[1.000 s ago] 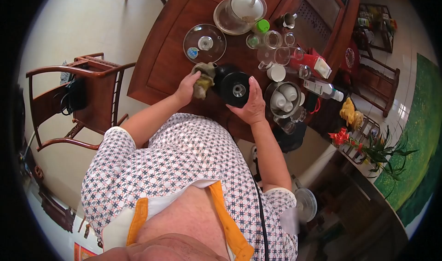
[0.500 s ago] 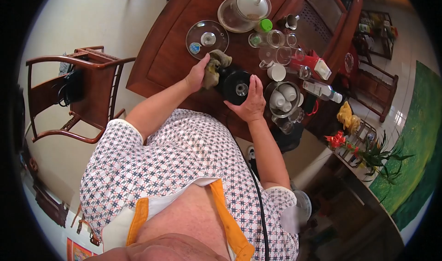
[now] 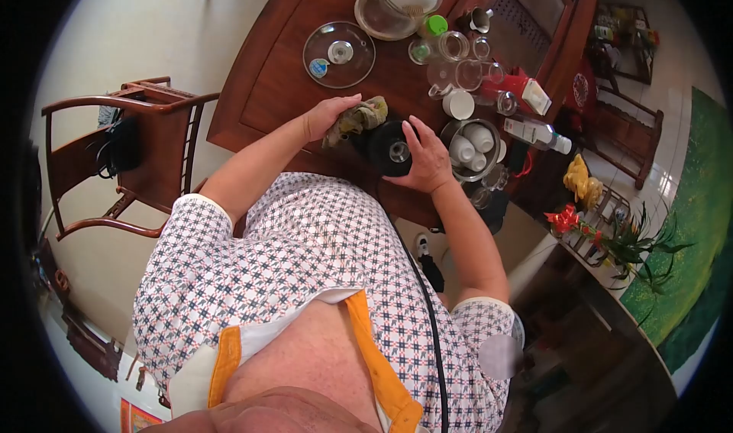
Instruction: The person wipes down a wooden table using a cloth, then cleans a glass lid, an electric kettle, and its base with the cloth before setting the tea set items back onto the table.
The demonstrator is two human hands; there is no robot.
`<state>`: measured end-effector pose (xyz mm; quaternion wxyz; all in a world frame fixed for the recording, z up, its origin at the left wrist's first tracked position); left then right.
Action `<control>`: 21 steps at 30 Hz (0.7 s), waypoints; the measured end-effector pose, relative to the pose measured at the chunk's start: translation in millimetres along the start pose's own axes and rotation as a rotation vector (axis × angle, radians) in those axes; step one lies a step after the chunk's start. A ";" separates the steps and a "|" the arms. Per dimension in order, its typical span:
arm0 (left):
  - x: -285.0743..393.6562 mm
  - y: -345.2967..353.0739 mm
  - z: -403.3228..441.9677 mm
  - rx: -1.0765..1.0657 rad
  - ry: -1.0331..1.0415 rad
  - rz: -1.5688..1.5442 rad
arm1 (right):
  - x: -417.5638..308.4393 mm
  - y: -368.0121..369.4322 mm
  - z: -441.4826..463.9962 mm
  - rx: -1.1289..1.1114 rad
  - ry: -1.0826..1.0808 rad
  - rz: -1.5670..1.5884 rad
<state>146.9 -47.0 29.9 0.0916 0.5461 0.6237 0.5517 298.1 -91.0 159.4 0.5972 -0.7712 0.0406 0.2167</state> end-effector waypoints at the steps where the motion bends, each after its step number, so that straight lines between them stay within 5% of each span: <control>1: 1.1 -5.2 1.2 0.038 -0.038 0.049 | -0.1 -1.1 3.1 0.008 -0.009 -0.007; 3: -4.0 -14.7 0.0 0.116 -0.137 0.148 | -1.9 -0.6 0.5 0.021 -0.010 -0.007; 6: 7.8 -5.5 26.0 0.005 -0.022 0.433 | -2.9 -1.8 0.7 0.029 -0.016 -0.008; 12: 10.0 29.0 100.2 -0.451 0.098 1.118 | -3.9 0.4 0.9 0.010 -0.005 -0.031; 15: 6.1 19.6 100.7 -0.324 0.044 1.002 | -6.3 -3.5 -0.2 0.047 0.044 0.002; 21: -26.8 -35.0 19.6 0.192 -0.126 -0.091 | -2.0 0.6 -5.5 0.115 0.115 0.018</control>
Point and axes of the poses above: each hand's wrist, its own z-axis towards the middle knuckle, its own y-axis out of the palm, x = y × z, the point moved 9 cm from there along z, towards the middle knuckle, and after that the axes turned 11 degrees about y, right-handed, at the moved point
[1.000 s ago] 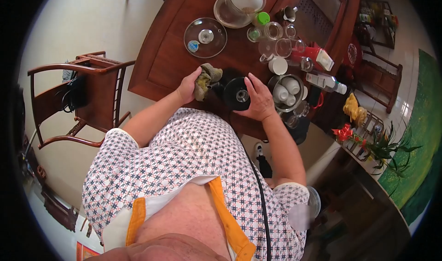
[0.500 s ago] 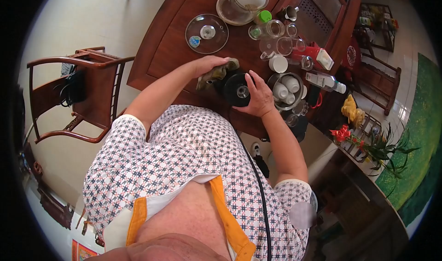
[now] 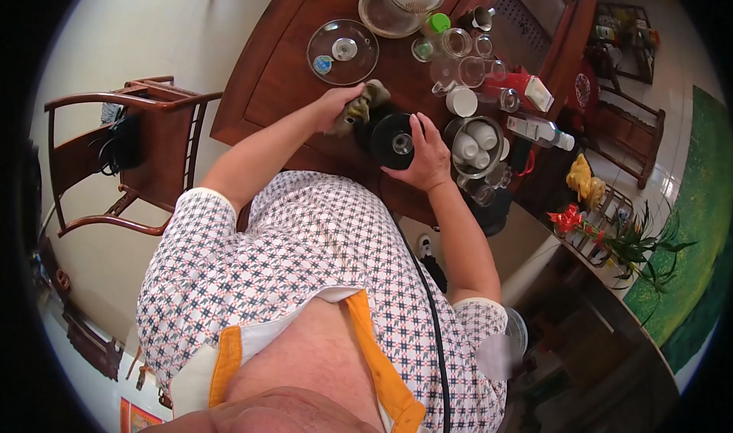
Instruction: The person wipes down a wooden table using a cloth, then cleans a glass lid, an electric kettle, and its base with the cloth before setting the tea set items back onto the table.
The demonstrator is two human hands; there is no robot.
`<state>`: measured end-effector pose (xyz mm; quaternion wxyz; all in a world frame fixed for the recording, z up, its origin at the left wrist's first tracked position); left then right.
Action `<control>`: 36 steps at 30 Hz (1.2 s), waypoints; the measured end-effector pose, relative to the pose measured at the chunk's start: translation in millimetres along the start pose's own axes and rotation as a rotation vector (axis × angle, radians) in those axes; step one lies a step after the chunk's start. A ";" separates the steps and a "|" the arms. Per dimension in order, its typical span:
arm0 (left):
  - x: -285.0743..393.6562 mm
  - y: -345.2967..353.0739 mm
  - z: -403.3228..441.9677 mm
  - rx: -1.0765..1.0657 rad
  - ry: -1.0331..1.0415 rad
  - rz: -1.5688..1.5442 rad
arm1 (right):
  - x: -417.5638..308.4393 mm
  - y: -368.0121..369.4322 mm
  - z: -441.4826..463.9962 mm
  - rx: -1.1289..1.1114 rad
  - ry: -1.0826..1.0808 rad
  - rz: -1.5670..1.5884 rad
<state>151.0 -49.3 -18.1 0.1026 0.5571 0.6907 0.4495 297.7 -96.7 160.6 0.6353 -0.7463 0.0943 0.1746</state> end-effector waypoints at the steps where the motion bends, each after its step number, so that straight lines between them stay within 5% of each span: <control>1: -0.9 3.3 -10.8 0.021 0.069 -0.104 | -0.6 0.8 -0.5 -0.001 0.020 -0.013; 7: -16.0 7.9 -57.1 0.179 0.373 -0.386 | -10.2 4.9 -5.6 0.063 0.093 -0.019; 13: -27.1 13.6 -102.1 0.021 0.239 0.069 | -8.3 9.7 -10.6 0.103 0.162 -0.038; 16: -3.5 46.7 -125.5 -0.098 0.475 0.259 | -5.3 13.2 -13.7 0.096 0.197 -0.023; 21: 26.9 77.8 -108.4 -0.136 0.603 0.264 | -4.2 14.3 -13.5 0.136 0.235 -0.004; 25: 56.7 113.8 -112.6 -0.250 0.764 0.556 | -5.3 14.4 -16.9 0.132 0.225 -0.035; 28: 71.2 111.3 -79.3 -0.050 0.662 0.783 | -3.8 15.8 -14.2 0.123 0.239 -0.028; 32: 76.8 134.0 -77.1 -0.044 0.529 1.390 | -8.5 10.0 -12.4 0.154 0.224 -0.024; 36: 78.5 136.5 -95.4 0.072 0.935 1.389 | -7.0 9.5 -10.7 0.148 0.232 -0.010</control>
Point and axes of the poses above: each hand's wrist, its own z-axis towards the middle knuckle, its own y-axis out of the palm, x = y × z, the point moved 9 cm from there along z, towards the middle knuckle, and after that the axes turned 11 degrees about y, right-handed, at the moved point
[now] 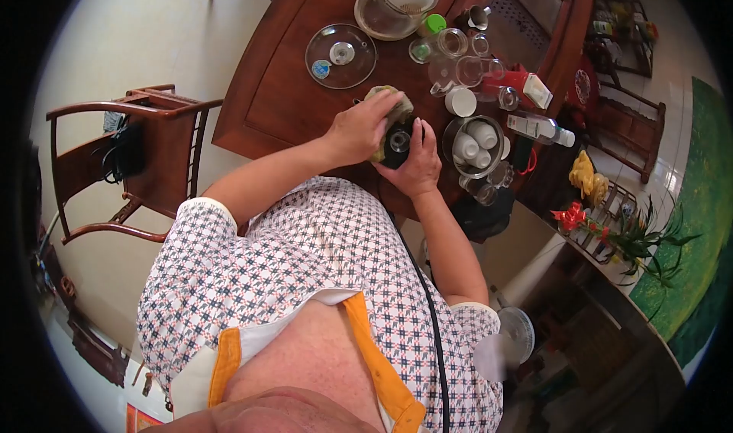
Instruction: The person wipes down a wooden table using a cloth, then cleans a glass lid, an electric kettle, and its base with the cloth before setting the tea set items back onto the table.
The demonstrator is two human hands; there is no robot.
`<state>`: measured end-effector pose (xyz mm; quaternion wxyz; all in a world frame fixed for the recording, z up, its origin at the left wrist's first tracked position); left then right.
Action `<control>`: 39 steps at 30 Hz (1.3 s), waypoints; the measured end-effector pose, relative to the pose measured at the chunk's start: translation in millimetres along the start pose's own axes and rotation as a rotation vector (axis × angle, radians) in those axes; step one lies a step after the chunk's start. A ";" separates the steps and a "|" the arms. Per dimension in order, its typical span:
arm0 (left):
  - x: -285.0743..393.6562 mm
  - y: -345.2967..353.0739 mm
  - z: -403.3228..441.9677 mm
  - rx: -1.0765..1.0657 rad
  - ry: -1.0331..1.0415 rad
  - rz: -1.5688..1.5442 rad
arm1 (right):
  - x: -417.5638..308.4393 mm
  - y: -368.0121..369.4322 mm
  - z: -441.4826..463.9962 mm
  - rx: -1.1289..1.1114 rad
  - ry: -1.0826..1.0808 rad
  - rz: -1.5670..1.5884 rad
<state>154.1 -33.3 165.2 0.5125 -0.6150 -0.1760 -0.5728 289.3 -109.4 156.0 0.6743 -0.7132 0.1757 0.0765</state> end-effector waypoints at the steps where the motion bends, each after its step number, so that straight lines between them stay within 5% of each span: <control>1: 4.7 -3.0 -5.5 0.014 0.074 0.087 | -0.4 -0.8 -1.5 0.000 -0.006 0.005; 25: -31.6 -15.2 -81.9 -0.089 0.250 0.211 | -2.1 3.4 -1.2 -0.015 -0.055 -0.023; 28: -76.9 -6.0 -109.2 -0.222 0.076 0.280 | -2.2 3.0 -1.9 0.001 -0.067 -0.017; 33: -102.0 -27.2 -103.0 0.178 -0.080 -0.086 | 2.5 6.3 -3.6 -0.018 0.057 -0.024; 39: -93.0 10.5 -53.1 0.221 0.014 -0.133 | 2.0 8.3 0.7 0.042 0.140 0.044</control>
Point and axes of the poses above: each hand's wrist, its own z-axis towards the middle knuckle, its own y-axis out of the palm, x = y × z, the point moved 9 cm from there along z, towards the middle knuckle, and after that the axes turned 11 degrees about y, right-handed, at the moved point
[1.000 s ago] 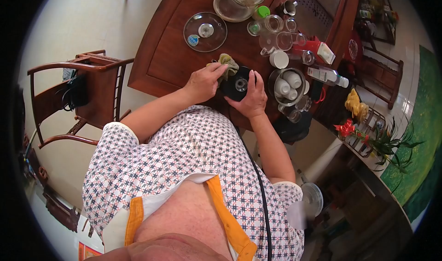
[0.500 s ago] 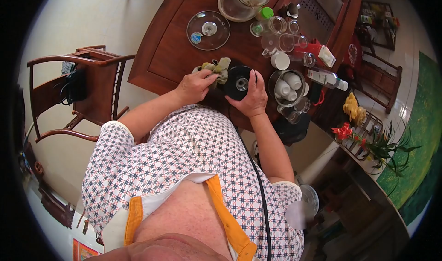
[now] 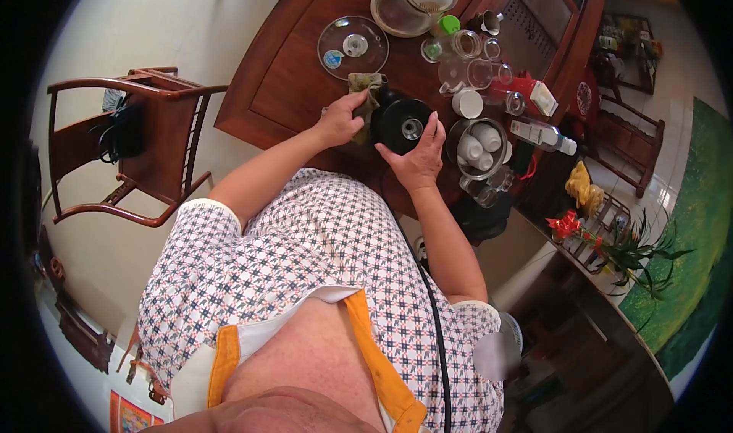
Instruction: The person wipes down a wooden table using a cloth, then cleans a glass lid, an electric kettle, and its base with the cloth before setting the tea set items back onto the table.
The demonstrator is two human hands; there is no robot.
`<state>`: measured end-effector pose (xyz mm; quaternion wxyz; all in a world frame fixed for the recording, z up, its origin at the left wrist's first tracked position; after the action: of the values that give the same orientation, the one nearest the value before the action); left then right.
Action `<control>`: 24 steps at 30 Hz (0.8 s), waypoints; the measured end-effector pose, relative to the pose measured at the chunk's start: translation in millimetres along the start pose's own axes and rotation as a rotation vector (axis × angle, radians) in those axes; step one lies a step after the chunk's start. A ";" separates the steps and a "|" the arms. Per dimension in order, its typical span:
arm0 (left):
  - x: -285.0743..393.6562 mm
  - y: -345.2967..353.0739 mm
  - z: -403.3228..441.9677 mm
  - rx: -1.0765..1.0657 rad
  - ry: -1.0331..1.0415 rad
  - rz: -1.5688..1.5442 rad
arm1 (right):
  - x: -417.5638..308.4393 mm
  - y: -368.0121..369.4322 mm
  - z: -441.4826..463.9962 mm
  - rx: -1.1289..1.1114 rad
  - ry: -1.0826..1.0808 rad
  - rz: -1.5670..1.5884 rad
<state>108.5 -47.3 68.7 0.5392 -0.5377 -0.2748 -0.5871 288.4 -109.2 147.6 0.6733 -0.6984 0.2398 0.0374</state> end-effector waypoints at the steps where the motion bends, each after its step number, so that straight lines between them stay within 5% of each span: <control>1: -6.6 8.8 -7.1 -0.096 -0.036 0.035 | 1.2 -1.3 -0.4 -0.013 0.020 0.024; 6: -18.0 20.7 -51.0 -0.431 -0.176 0.072 | 9.4 2.5 -5.1 -0.111 0.200 0.085; 10: -21.8 8.4 -61.5 -0.199 -0.246 0.053 | 25.9 -3.2 -7.3 -0.055 0.225 0.235; 15: -58.1 8.7 -52.9 0.035 -0.395 -0.197 | 56.8 31.8 -29.4 -0.383 0.379 0.379; 20: 17.1 22.0 -31.1 -0.118 -0.633 -0.062 | 45.1 26.2 -31.1 -0.354 0.356 0.128; 24: 5.5 59.1 -50.9 -0.207 -0.672 -0.195 | 51.7 27.4 -32.6 -0.363 0.346 0.074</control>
<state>147.2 -111.0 44.9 0.3030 -0.7236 -0.4259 -0.4509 314.6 -154.6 105.8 0.4839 -0.7947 0.3662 -0.0155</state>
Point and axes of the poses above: each hand's wrist, its own z-axis towards the middle knuckle, its own y-axis out of the palm, x = y × z, the point moved 9 cm from there along z, towards the middle knuckle, and after that the axes turned 11 degrees about y, right-handed, at the moved point
